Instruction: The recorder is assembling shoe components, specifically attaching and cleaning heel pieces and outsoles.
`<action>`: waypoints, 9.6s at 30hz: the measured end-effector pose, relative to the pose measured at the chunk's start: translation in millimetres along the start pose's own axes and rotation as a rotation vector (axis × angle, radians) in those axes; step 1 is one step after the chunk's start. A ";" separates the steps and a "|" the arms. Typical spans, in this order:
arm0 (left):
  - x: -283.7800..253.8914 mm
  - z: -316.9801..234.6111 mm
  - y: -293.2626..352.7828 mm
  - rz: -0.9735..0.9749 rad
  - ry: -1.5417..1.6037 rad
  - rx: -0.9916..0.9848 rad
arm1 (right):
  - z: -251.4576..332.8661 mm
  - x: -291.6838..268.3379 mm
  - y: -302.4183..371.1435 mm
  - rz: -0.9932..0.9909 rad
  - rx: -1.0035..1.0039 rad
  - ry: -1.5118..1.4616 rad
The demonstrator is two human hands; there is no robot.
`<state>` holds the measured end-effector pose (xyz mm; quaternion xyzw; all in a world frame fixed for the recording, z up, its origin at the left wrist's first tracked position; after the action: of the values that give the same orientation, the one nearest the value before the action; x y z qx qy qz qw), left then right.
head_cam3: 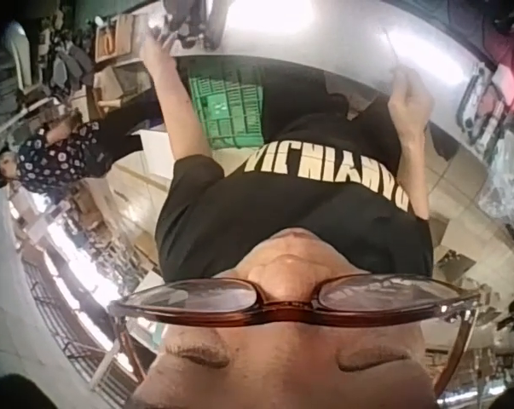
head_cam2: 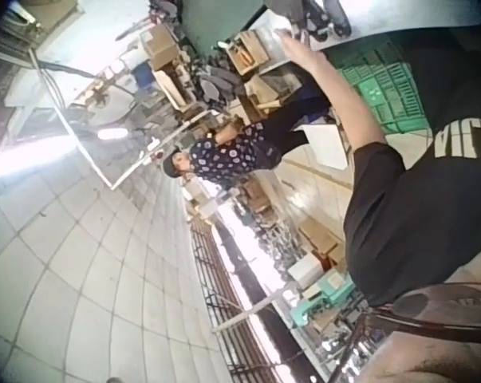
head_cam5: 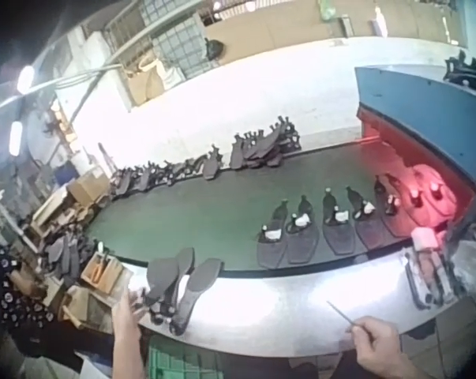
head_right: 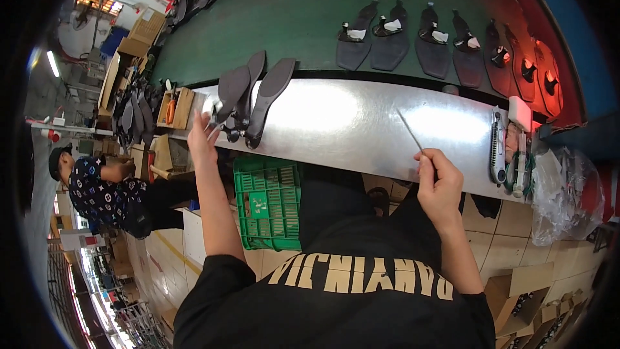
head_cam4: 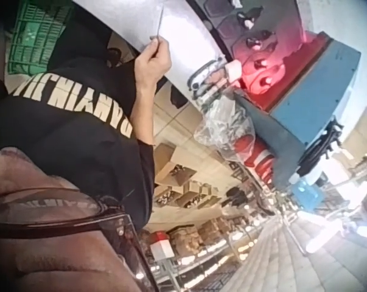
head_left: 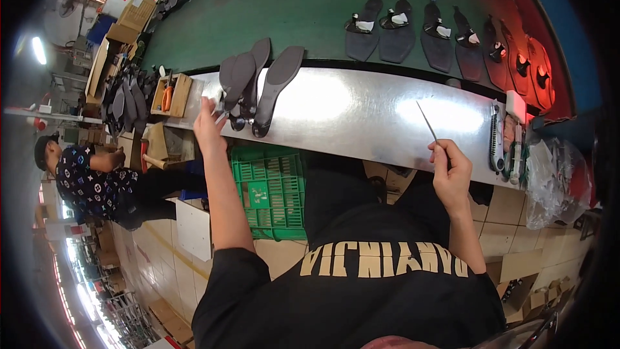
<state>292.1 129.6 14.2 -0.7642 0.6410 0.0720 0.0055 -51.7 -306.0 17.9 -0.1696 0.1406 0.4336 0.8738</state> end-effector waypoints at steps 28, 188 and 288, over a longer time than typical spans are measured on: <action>393.2 -1.3 51.3 0.390 -0.643 0.886 | -22.1 -87.2 -26.4 -0.276 -0.099 0.577; 213.2 39.1 272.0 1.115 -0.008 -0.362 | 47.6 64.1 28.0 0.473 -0.268 0.038; 211.8 125.4 296.9 0.552 0.807 -1.261 | -10.8 107.5 53.4 0.514 0.332 -0.587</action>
<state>23.7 -118.0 -109.8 -0.4041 0.5978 0.1378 -0.6784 -33.0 -204.0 -43.3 0.1447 -0.0088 0.6387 0.7556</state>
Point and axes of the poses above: each hand's wrist, its own y-axis away from the middle knuckle, its own x-axis out of the palm, z = x × y, the point moved 10 cm from there along -y, towards the middle knuckle, and after that the axes turned 3 degrees about z, right-handed, at the moved point
